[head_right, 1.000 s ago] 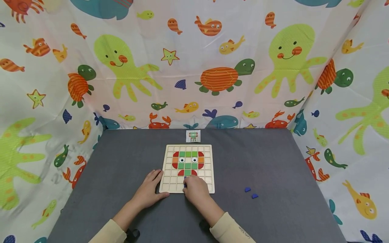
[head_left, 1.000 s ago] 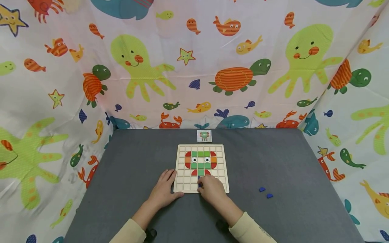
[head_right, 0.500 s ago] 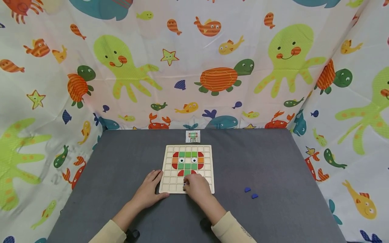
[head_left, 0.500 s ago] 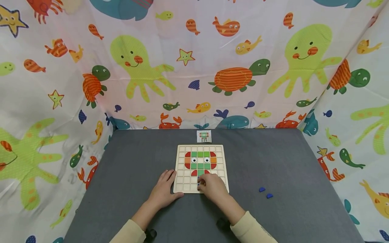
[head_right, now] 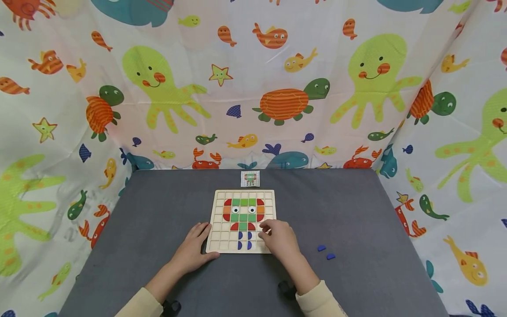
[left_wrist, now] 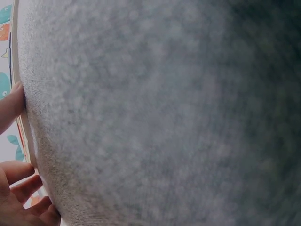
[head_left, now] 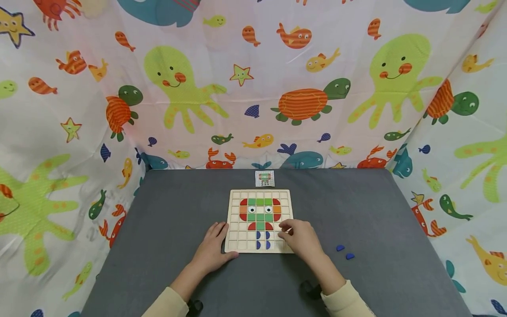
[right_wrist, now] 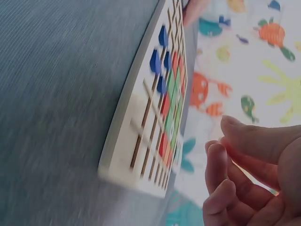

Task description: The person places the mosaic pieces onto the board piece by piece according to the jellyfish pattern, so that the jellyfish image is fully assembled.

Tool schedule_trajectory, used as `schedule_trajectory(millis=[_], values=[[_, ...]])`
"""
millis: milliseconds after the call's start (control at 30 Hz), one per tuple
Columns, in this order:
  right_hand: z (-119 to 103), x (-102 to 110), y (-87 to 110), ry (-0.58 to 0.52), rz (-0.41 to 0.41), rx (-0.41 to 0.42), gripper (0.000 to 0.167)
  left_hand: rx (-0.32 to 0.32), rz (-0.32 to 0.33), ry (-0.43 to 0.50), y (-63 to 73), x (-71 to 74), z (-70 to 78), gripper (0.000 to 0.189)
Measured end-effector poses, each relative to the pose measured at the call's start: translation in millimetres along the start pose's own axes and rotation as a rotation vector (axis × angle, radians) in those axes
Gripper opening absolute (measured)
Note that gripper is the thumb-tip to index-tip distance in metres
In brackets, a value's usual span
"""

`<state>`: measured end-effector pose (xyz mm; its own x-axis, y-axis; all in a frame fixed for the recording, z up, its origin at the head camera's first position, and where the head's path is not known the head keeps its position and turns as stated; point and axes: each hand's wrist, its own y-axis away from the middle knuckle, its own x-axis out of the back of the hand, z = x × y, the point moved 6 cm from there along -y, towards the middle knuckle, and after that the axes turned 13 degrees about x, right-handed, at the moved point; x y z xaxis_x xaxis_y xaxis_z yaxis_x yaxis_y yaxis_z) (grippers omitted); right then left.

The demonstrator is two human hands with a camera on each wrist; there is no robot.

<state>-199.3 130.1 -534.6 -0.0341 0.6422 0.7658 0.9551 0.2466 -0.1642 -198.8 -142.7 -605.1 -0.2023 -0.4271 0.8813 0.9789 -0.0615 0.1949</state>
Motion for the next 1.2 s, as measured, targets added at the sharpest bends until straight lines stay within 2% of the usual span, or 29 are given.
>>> schedule_trajectory(millis=[233,433,833,1067,1200], values=[[36.8,31.6,21.3,0.028,0.083,-0.075,0.023,-0.008,0.0,-0.005,-0.5,0.3,0.8,0.1],[67.5,58.8,40.4,0.098,0.104,-0.134,0.026,-0.006,-0.005,0.006,-0.8,0.4,0.0,0.1],[123.1,73.1,74.3,0.113,-0.014,-0.226,0.038,0.002,-0.007,0.003,0.0,-2.2,-3.2,0.1],[144.2,72.8,79.0,0.094,-0.051,-0.222,0.031,-0.001,-0.002,0.017,0.1,0.2,-0.4,0.1],[148.7,73.5,78.4,0.063,-0.104,-0.239,0.027,-0.006,0.0,0.004,-0.4,0.4,-0.9,0.1]])
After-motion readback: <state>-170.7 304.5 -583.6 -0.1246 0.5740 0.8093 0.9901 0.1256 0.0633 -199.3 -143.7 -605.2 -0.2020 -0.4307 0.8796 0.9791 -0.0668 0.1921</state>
